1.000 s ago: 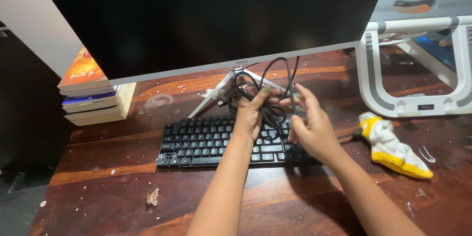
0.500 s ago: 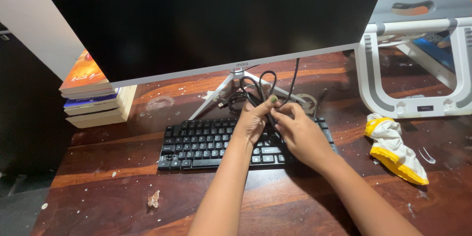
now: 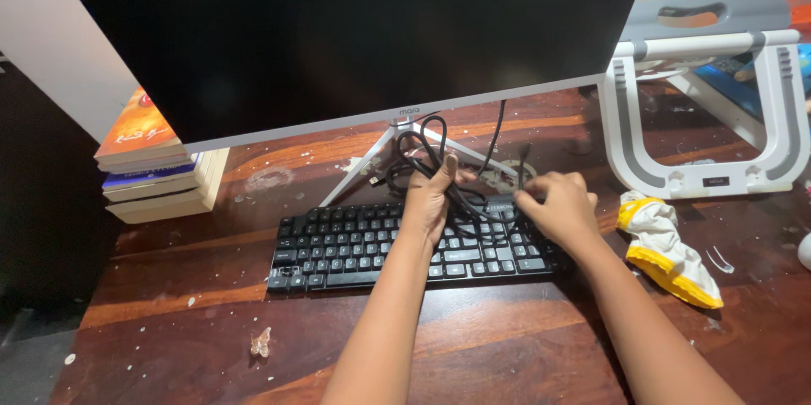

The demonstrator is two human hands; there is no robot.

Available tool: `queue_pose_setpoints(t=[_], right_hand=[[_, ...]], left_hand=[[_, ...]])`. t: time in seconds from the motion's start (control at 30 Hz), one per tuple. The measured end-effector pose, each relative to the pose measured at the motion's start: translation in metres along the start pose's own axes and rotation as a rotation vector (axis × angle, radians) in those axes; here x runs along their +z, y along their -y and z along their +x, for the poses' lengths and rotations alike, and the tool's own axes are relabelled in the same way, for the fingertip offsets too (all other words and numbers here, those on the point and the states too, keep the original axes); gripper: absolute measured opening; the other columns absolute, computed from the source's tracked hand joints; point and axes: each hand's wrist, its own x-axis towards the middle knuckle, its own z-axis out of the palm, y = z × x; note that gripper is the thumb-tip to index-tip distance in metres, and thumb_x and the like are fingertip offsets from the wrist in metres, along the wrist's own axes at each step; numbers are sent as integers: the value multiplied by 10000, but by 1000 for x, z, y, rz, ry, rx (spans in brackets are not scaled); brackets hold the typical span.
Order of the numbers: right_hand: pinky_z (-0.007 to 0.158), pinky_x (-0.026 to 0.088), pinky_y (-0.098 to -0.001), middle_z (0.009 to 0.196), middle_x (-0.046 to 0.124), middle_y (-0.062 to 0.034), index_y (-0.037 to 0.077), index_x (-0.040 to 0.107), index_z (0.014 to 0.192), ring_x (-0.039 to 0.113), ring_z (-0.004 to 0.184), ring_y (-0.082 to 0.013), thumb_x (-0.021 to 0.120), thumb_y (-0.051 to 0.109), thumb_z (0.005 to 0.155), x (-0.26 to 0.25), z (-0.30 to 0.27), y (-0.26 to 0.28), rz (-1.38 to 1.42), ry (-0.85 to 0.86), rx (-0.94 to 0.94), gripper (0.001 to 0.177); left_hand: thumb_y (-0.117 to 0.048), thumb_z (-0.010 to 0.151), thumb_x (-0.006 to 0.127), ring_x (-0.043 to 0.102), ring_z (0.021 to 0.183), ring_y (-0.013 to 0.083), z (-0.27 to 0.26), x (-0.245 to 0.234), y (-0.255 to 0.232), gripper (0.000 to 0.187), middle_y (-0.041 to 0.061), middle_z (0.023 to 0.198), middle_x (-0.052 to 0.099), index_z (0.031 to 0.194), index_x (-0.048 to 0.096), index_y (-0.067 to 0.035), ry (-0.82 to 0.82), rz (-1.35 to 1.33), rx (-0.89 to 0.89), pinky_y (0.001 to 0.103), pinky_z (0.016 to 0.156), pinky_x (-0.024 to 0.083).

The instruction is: The person organizes a desk by coiling a keyboard cable, wiping the surface with a cloth, and stacking books. They also move a small potted plant and a container of pens before arranging the books into a neat pile.

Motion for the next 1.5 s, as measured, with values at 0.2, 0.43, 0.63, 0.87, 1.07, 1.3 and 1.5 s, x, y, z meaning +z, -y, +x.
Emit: queue_pose_setpoints(t=[0.2,0.43,0.63,0.87,1.07,1.3,1.5], right_hand=[[902,527,-380,1074,663,-98,102,722,1156,645,1009,-253,657,244,953,-9,-10,27,465,-210,-147,255],[1070,430,-435,1254,633,-123,44,651,1291,582,1227,-296,506,248,1056,-6,-26,66,661,-128,-358,343],[1131,340,-481,1449,507,-227,4,458,1473,448,1388,-377,726,406,874,-9,-24,60,515,-44,-599,769],[1081,431,-446,1409,567,-158,85,475,1446,547,1312,-346,845,199,696,1,-7,36,537,149,-363,844],[1054,438,-468,1242,649,-177,42,554,1387,584,1187,-395,728,9,756,0,-1,19,377,-31,-582,655],[1011,425,-464,1181,663,-116,67,616,1114,593,1193,-320,687,-42,706,4,3,15,42,-150,-551,428],[921,379,-468,1100,680,-82,79,631,1028,594,1135,-280,715,55,655,4,0,24,29,-225,-609,383]], left_hand=[[-282,908,741,688,1200,222,-8,14,-11,261,117,1283,735,1056,704,-70,142,-149,-62,407,1087,494],[-123,908,790,650,1259,197,-16,25,0,293,104,1244,738,1170,708,-21,191,-15,26,383,1100,485],[-191,877,818,673,1030,207,-17,30,0,311,83,1001,739,1158,706,-117,52,-150,-84,386,949,524],[-365,805,845,658,980,112,-29,41,-15,409,-40,1139,718,1091,670,-129,342,-28,-110,334,837,537],[-364,834,872,643,940,163,-31,39,0,502,98,1083,683,1199,677,-80,198,258,-87,344,834,510],[-445,790,856,318,1436,320,-38,55,-38,996,174,1503,311,1518,326,-19,-481,923,808,460,1187,295],[-386,671,741,379,1478,337,-76,77,-45,713,93,1337,653,1300,633,-70,18,2013,961,585,1232,57]])
